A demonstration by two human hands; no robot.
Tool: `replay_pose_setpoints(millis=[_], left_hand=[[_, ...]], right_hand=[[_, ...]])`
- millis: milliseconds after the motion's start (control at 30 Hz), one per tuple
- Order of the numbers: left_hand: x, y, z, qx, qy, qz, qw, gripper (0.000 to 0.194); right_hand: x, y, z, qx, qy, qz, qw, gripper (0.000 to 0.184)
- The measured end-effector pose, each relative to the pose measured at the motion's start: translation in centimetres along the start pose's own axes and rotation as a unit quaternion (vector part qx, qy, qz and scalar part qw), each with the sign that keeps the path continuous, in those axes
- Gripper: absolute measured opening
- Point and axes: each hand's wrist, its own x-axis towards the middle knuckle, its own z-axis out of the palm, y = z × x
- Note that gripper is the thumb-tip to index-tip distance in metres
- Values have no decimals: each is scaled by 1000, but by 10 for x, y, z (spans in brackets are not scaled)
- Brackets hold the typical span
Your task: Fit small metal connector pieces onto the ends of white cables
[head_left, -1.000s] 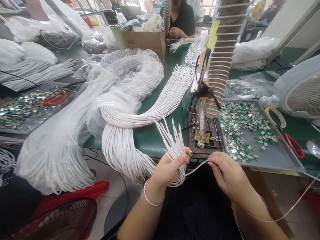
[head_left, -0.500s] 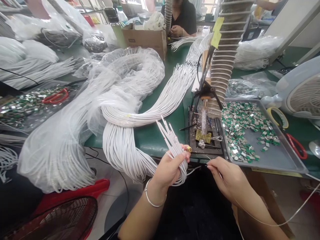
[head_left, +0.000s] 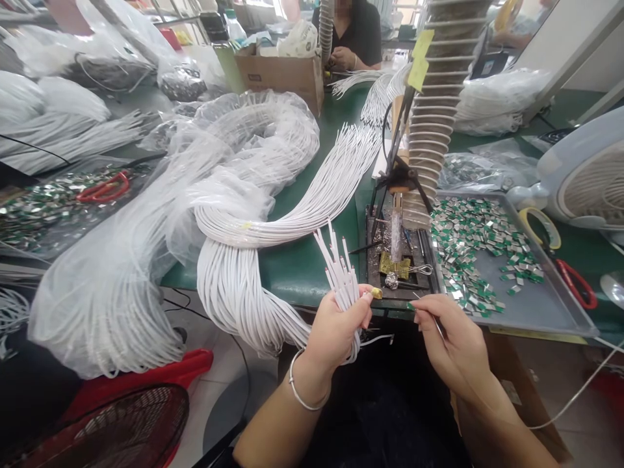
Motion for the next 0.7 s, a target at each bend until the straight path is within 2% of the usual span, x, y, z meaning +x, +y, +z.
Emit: replay_pose_setpoints(millis=[167,433,700], left_hand=[[1,4,7,4,-13,-20,1000,18],[3,3,12,-18,-32,-52,998,20],[4,-3,4,-76,-43,-14,996,22]], right_hand=[[-2,1,1,12,29,43,999,19],[-4,0,4,40,39,64,996,18],[-3,-1,5,50,42,78,995,16]])
